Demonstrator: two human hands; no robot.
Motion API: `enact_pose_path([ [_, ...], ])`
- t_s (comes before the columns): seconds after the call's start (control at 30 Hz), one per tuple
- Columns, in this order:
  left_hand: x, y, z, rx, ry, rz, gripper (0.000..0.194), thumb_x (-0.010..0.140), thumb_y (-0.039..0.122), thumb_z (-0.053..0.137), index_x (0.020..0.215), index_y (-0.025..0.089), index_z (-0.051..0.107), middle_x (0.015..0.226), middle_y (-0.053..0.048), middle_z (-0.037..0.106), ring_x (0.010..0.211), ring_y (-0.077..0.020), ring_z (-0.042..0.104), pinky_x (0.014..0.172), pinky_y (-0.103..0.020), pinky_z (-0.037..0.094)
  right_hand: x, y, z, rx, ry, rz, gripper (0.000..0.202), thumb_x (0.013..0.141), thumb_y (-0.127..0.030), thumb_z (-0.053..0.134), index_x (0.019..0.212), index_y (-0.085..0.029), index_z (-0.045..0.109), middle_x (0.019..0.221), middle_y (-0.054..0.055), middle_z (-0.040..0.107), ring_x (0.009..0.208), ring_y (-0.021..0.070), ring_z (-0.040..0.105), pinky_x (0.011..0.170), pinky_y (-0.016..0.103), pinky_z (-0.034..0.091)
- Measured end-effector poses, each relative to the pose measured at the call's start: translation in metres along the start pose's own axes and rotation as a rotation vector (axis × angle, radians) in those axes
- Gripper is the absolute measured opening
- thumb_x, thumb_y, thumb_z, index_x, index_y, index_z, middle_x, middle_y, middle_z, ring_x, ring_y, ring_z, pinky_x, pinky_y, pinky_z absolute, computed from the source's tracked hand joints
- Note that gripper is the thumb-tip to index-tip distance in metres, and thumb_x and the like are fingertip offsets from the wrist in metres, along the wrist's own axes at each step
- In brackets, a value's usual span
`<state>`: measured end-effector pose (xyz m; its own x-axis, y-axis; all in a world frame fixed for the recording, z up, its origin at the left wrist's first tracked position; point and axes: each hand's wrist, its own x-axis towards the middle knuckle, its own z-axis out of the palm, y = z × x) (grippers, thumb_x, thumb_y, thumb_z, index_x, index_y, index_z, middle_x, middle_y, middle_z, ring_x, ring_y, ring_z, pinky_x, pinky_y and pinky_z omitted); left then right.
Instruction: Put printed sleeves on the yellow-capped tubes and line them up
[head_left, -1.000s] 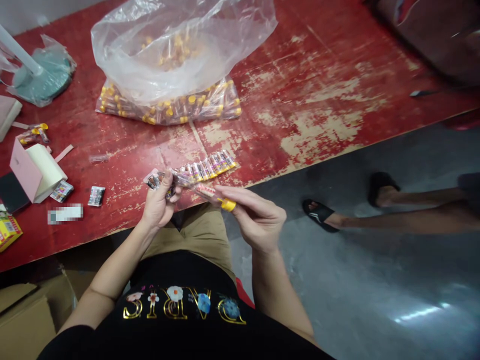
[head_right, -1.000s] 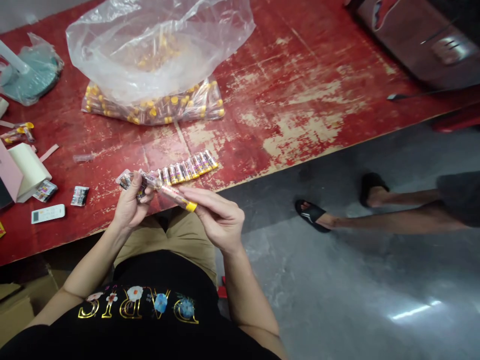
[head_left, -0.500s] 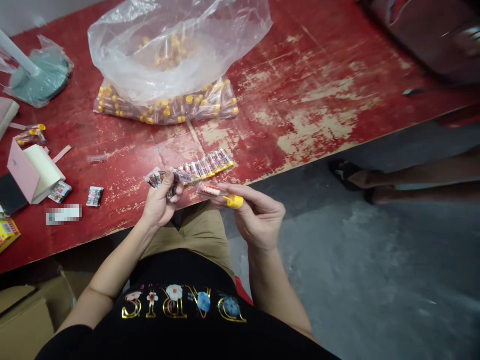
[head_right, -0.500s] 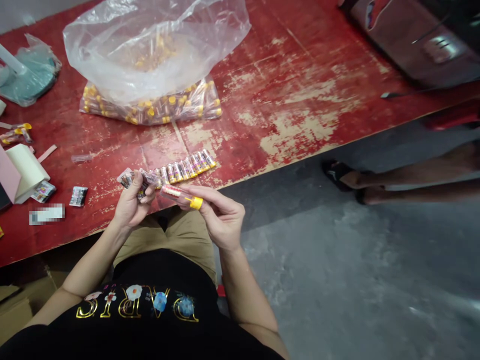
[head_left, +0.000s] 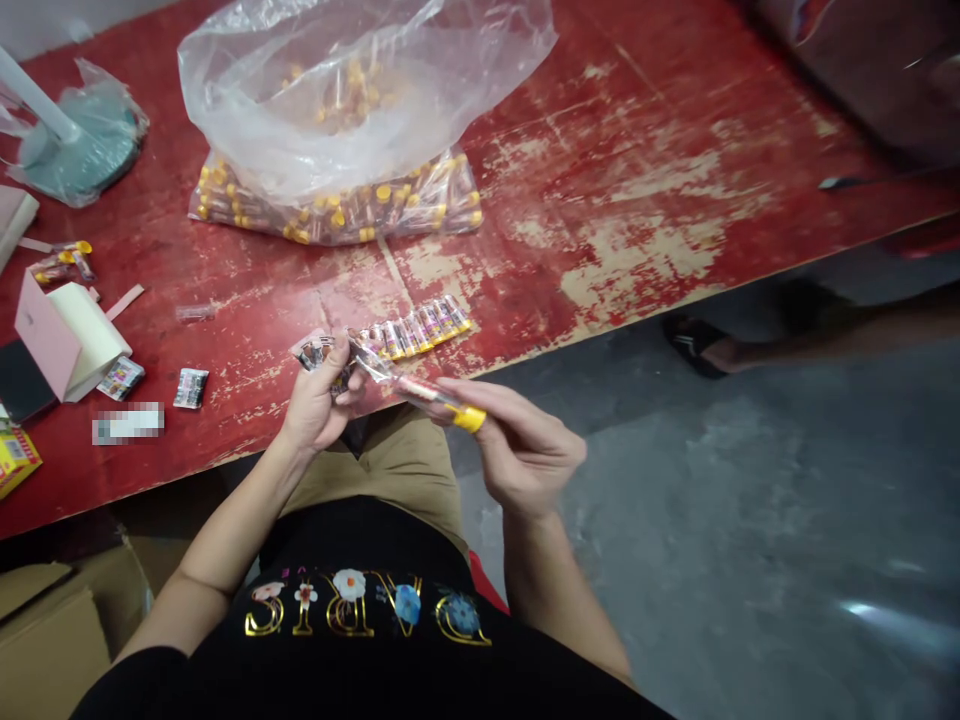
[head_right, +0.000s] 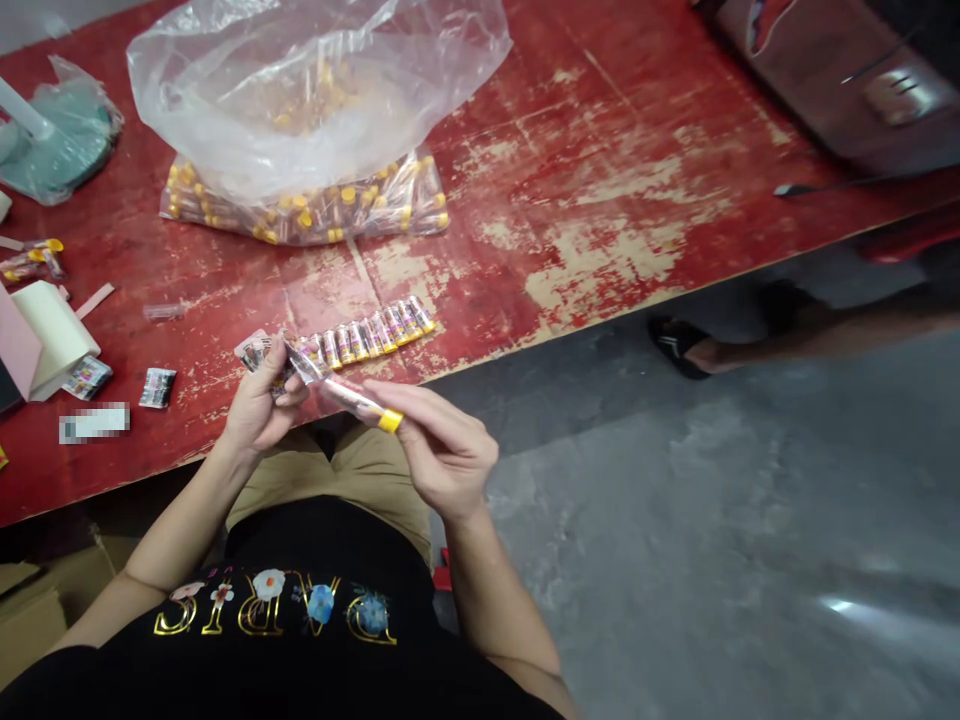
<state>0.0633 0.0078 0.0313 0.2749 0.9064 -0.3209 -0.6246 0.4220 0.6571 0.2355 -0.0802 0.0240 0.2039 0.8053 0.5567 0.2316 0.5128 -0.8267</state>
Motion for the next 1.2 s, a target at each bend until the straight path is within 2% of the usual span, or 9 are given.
enact_pose_path([
  [0.1, 0.0, 0.001, 0.002, -0.102, 0.062, -0.019, 0.033, 0.072, 0.029, 0.086, 0.073, 0.013, 0.057, 0.067, 0.003, 0.054, 0.047, 0.0004, 0.041, 0.035, -0.009, 0.024, -0.004, 0.002, 0.005, 0.013, 0.144, 0.01, 0.032, 0.091, -0.013, 0.061, 0.111, -0.032, 0.076, 0.105, 0.002, 0.078, 0.096, 0.0195, 0.075, 0.081, 0.037, 0.065],
  [0.2, 0.0, 0.001, 0.003, -0.165, 0.052, -0.065, 0.026, 0.075, 0.025, 0.084, 0.078, 0.012, 0.061, 0.072, 0.002, 0.058, 0.047, 0.0013, 0.04, 0.035, -0.008, 0.025, -0.006, 0.005, 0.01, 0.002, 0.136, -0.008, 0.031, 0.091, -0.012, 0.062, 0.109, -0.032, 0.077, 0.104, 0.002, 0.078, 0.097, 0.0195, 0.074, 0.085, 0.037, 0.064],
  [0.4, -0.003, 0.001, 0.004, -0.173, -0.025, -0.129, 0.016, 0.081, 0.023, 0.078, 0.085, 0.012, 0.066, 0.09, -0.003, 0.068, 0.046, 0.0025, 0.04, 0.035, -0.007, 0.027, -0.006, 0.013, 0.011, 0.04, 0.094, 0.078, 0.027, 0.091, -0.016, 0.063, 0.11, -0.028, 0.077, 0.107, 0.003, 0.078, 0.096, 0.0201, 0.075, 0.087, 0.038, 0.064],
  [0.53, -0.007, 0.0, 0.006, -0.117, -0.039, -0.112, 0.021, 0.078, 0.026, 0.081, 0.084, 0.012, 0.067, 0.078, 0.0, 0.065, 0.048, 0.0003, 0.044, 0.034, -0.008, 0.026, -0.005, 0.014, 0.011, 0.021, 0.135, 0.064, 0.031, 0.091, -0.013, 0.062, 0.114, -0.029, 0.076, 0.109, 0.003, 0.077, 0.097, 0.0201, 0.075, 0.089, 0.038, 0.064],
  [0.7, -0.01, 0.0, 0.008, -0.035, -0.007, -0.048, 0.027, 0.069, 0.021, 0.087, 0.081, 0.012, 0.065, 0.068, 0.004, 0.058, 0.045, 0.001, 0.041, 0.034, -0.008, 0.023, -0.005, 0.012, 0.012, -0.01, 0.095, -0.001, 0.03, 0.09, -0.011, 0.064, 0.11, -0.03, 0.077, 0.106, 0.002, 0.078, 0.099, 0.0205, 0.075, 0.089, 0.038, 0.064],
  [0.83, -0.007, 0.001, 0.008, -0.078, 0.007, -0.067, 0.022, 0.077, 0.015, 0.08, 0.095, 0.014, 0.068, 0.084, 0.0, 0.066, 0.047, 0.0025, 0.043, 0.036, -0.006, 0.025, -0.01, 0.015, 0.016, 0.162, 0.25, 0.113, 0.027, 0.093, -0.017, 0.062, 0.111, -0.031, 0.076, 0.108, 0.001, 0.077, 0.086, 0.0179, 0.077, 0.073, 0.033, 0.068],
  [0.9, -0.004, 0.002, 0.007, -0.126, 0.033, -0.106, 0.015, 0.081, 0.015, 0.076, 0.094, 0.014, 0.068, 0.084, 0.0, 0.066, 0.047, 0.0019, 0.044, 0.035, -0.006, 0.025, -0.012, 0.017, 0.018, 0.248, 0.25, 0.16, 0.025, 0.094, -0.019, 0.062, 0.112, -0.03, 0.076, 0.107, 0.001, 0.077, 0.079, 0.0164, 0.077, 0.068, 0.03, 0.068],
  [1.03, 0.0, 0.003, 0.005, -0.221, 0.08, -0.116, 0.003, 0.089, 0.017, 0.068, 0.088, 0.014, 0.067, 0.074, 0.002, 0.06, 0.047, 0.0001, 0.045, 0.033, -0.008, 0.024, -0.015, 0.023, 0.02, 0.31, 0.207, 0.221, 0.024, 0.093, -0.019, 0.064, 0.111, -0.029, 0.076, 0.106, 0.002, 0.077, 0.079, 0.0165, 0.077, 0.069, 0.03, 0.068],
  [1.2, 0.004, 0.005, -0.002, -0.336, 0.189, -0.109, 0.013, 0.089, 0.013, 0.068, 0.077, 0.013, 0.062, 0.067, 0.005, 0.055, 0.042, 0.0021, 0.039, 0.033, -0.008, 0.023, -0.018, 0.029, 0.03, 0.405, 0.205, 0.268, 0.024, 0.093, -0.019, 0.064, 0.11, -0.029, 0.076, 0.107, 0.001, 0.077, 0.081, 0.0156, 0.077, 0.074, 0.029, 0.068],
])
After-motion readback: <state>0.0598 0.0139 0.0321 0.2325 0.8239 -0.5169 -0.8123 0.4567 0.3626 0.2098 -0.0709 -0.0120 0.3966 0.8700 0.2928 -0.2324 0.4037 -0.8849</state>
